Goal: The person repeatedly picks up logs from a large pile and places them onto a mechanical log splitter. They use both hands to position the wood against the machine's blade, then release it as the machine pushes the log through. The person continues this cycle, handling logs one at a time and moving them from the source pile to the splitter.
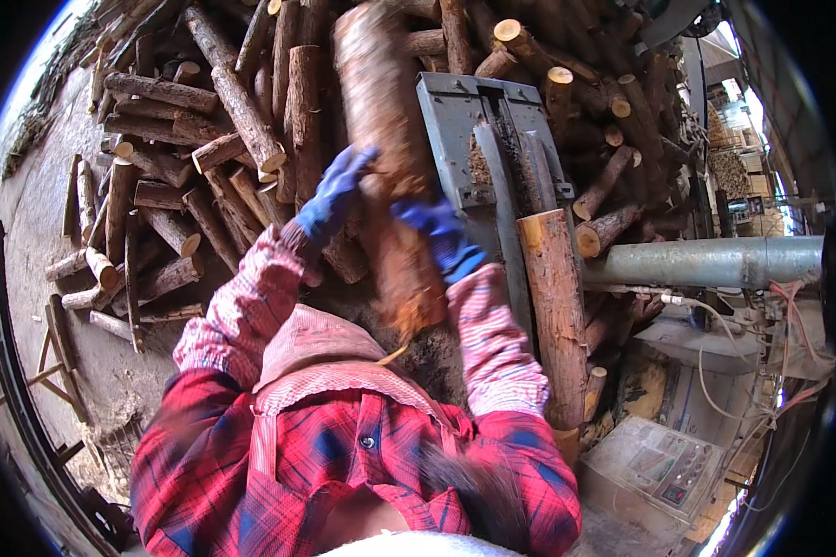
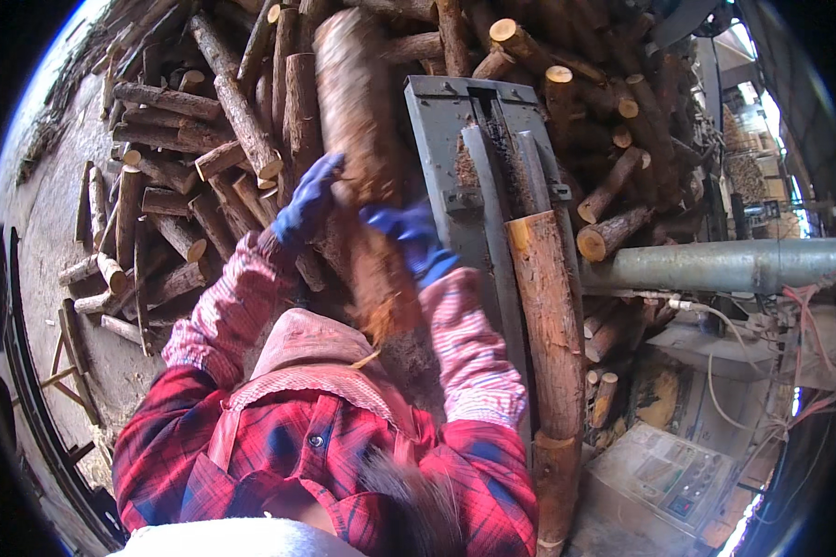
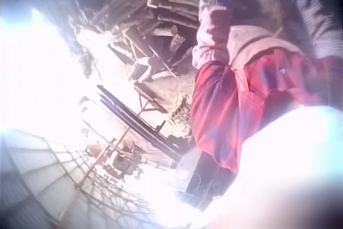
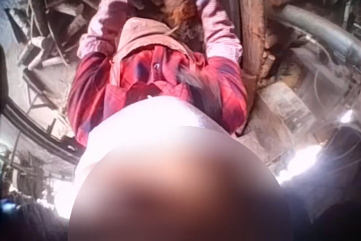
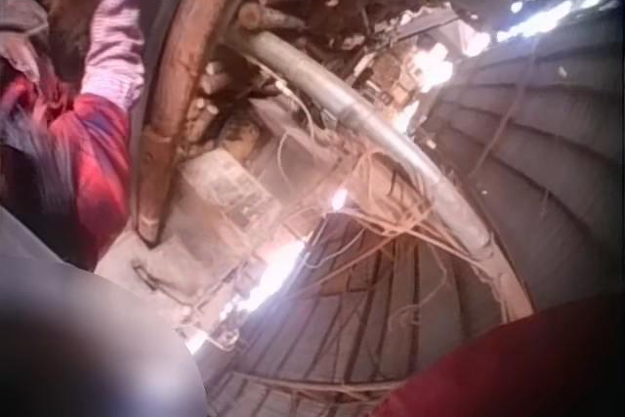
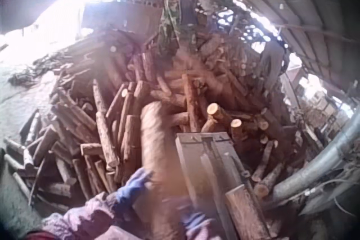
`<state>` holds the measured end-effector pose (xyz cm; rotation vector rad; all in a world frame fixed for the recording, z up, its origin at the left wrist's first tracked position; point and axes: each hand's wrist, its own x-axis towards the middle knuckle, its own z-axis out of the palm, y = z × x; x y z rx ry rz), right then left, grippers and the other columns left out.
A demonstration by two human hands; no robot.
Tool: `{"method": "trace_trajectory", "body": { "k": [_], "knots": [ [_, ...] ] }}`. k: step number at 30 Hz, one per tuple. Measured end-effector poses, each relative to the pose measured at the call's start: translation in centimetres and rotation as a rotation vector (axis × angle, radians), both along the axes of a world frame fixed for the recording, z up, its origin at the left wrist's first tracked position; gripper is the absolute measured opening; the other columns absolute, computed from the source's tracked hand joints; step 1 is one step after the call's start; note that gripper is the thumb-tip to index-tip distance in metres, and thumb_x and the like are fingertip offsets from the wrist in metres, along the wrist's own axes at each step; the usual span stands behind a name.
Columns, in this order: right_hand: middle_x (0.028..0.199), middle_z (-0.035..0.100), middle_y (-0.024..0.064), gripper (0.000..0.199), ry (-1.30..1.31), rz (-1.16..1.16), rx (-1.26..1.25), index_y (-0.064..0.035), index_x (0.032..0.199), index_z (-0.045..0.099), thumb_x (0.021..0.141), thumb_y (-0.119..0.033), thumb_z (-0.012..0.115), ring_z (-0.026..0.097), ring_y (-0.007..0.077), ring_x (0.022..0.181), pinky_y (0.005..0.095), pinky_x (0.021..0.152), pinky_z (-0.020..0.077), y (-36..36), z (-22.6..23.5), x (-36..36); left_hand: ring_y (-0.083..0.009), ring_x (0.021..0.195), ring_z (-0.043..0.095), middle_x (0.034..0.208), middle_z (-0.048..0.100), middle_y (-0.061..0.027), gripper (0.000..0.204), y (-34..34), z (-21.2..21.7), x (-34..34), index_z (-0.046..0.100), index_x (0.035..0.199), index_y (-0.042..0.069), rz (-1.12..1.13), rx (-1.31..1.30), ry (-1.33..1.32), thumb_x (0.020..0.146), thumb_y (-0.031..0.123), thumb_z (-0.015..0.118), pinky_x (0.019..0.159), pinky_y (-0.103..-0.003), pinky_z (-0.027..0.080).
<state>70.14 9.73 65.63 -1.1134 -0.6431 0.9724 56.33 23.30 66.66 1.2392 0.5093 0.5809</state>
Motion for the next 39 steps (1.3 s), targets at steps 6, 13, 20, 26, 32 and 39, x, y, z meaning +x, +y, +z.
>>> {"method": "trace_trajectory", "body": {
  "k": [6, 13, 20, 26, 32, 39],
  "knots": [
    [0.120, 0.059, 0.0113, 0.080, -0.763, -0.183, -0.095, 0.0033, 0.133, 0.043, 0.069, -0.020, 0.085, 0.057, 0.0208, 0.103, 0.0322, 0.093, 0.0470, -1.3, 15.2, 9.9, -0.0196, 0.124, 0.048, 0.134, 0.051, -0.0117, 0.060, -4.9, 6.3, -0.6, 0.040, 0.138, 0.001, -0.079, -0.009, -0.205, 0.090, 0.024, 0.067, 0.106, -0.031, 0.037],
    [0.126, 0.056, 0.0239, 0.105, -1.299, -0.237, -0.859, -0.0023, 0.144, 0.029, 0.063, -0.041, 0.085, 0.057, 0.0340, 0.112, 0.0405, 0.097, 0.0449, -4.3, 8.9, 21.6, -0.0181, 0.117, 0.052, 0.129, 0.054, -0.0104, 0.063, -3.8, -1.4, -9.5, 0.041, 0.139, 0.002, 0.002, -0.060, 0.238, 0.088, 0.028, 0.069, 0.100, -0.030, 0.042],
    [0.130, 0.054, 0.0234, 0.107, -1.455, -0.257, -0.963, -0.0122, 0.147, 0.027, 0.061, -0.042, 0.083, 0.054, 0.0407, 0.117, 0.0454, 0.097, 0.0448, -9.3, 4.4, 22.5, -0.0116, 0.077, 0.057, 0.086, 0.064, -0.0014, 0.036, -1.9, -11.0, -24.5, 0.066, 0.106, 0.001, 0.183, -0.299, 0.580, 0.087, 0.032, 0.068, 0.066, -0.026, 0.045],
    [0.142, 0.041, 0.0234, 0.085, -1.792, -0.360, -0.456, 0.0008, 0.139, 0.039, 0.072, -0.038, 0.075, 0.042, 0.0379, 0.129, 0.0451, 0.108, 0.0345, -5.7, 4.2, 10.0, -0.0086, 0.057, 0.040, 0.067, 0.049, 0.0020, 0.037, 7.6, -19.5, -21.2, 0.057, 0.079, 0.008, 0.033, -0.390, 0.622, 0.084, 0.042, 0.071, 0.050, -0.028, 0.031],
    [0.141, 0.043, 0.0219, 0.067, -2.034, -0.003, -0.656, 0.0005, 0.136, 0.044, 0.086, -0.042, 0.060, 0.041, 0.0369, 0.132, 0.0517, 0.111, 0.0267, -3.5, -2.1, 5.1, -0.0257, 0.093, 0.059, 0.104, 0.064, -0.0154, 0.056, 22.5, -34.2, -11.0, 0.056, 0.127, 0.006, 0.379, -0.018, 0.911, 0.087, 0.045, 0.063, 0.082, -0.035, 0.047],
    [0.132, 0.052, 0.0230, 0.050, -1.957, -0.023, -0.675, 0.0024, 0.128, 0.050, 0.093, -0.033, 0.055, 0.050, 0.0394, 0.123, 0.0528, 0.106, 0.0346, -3.1, -2.5, 5.9, -0.0321, 0.109, 0.057, 0.121, 0.059, -0.0224, 0.092, 27.8, -34.5, -4.1, 0.042, 0.135, 0.006, 0.408, 0.147, 0.875, 0.061, 0.040, 0.084, 0.095, -0.038, 0.045]
  ]
}}
